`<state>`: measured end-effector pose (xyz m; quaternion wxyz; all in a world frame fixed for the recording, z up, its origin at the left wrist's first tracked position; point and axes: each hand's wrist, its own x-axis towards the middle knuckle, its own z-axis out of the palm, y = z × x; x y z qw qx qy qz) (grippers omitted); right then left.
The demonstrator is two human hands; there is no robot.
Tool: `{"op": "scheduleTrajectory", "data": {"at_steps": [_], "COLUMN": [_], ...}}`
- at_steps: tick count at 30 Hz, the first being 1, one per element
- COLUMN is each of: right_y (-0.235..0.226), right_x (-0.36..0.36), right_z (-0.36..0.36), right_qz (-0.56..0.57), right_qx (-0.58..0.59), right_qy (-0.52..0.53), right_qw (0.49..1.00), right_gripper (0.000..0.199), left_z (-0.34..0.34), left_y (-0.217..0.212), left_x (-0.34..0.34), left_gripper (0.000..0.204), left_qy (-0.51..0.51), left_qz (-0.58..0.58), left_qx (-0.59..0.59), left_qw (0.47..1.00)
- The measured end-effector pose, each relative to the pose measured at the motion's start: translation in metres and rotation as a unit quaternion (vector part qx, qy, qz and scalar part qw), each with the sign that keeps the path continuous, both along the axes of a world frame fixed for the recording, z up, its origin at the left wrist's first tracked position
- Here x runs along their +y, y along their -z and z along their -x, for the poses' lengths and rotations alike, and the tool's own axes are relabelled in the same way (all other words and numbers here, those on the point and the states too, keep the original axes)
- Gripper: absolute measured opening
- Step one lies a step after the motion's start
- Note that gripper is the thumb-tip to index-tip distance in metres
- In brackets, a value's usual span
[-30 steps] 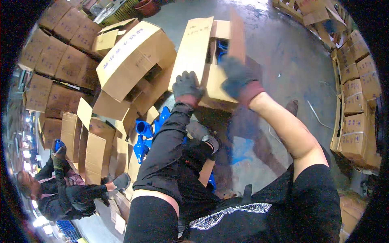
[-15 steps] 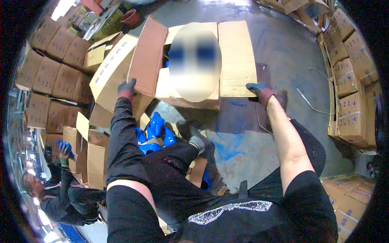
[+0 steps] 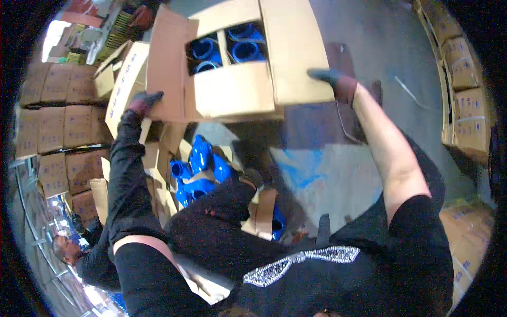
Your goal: The person packs blue casings and cardboard dividers into cardboard boxes by hand.
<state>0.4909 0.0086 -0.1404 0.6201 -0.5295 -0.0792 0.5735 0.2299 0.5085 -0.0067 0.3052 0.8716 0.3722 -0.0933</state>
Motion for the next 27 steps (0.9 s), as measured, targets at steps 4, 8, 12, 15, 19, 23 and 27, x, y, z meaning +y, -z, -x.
{"op": "scheduleTrajectory", "data": {"at_steps": [4,8,12,15,19,23,27], "right_y": [0.001,-0.025,-0.028,-0.097,-0.079,-0.09,-0.144], "right_x": [-0.017,-0.011,-0.053,-0.065,-0.119,-0.18,-0.211], "right_z": [-0.028,-0.02,-0.026,0.03,0.045,0.094,0.151], "right_qz": [0.032,0.066,-0.003,0.162,0.159,0.256,0.346], "right_qx": [-0.557,-0.545,-0.833,-0.523,-0.437,-0.387,-0.354], "right_qy": [-0.092,-0.188,-0.22,-0.201,-0.101,-0.082,-0.058], "right_qw": [0.825,0.815,0.507,0.812,0.88,0.882,0.867], "right_gripper": [0.039,0.051,0.055,0.04,0.031,0.035,0.038], "left_z": [-0.072,-0.086,-0.081,-0.025,0.019,0.042,0.062], "left_y": [0.027,0.035,0.035,0.035,0.04,0.031,0.01], "left_x": [-0.101,-0.15,-0.17,-0.198,-0.241,-0.296,-0.345], "left_gripper": [0.04,0.04,0.04,0.038,0.038,0.039,0.043], "left_qy": [0.105,0.152,0.215,0.164,0.293,0.195,0.2], "left_qz": [-0.176,-0.27,-0.291,-0.247,-0.268,-0.186,-0.088], "left_qx": [0.068,0.15,0.124,0.106,0.049,-0.037,-0.07], "left_qw": [0.976,0.939,0.924,0.949,0.917,0.962,0.973]}}
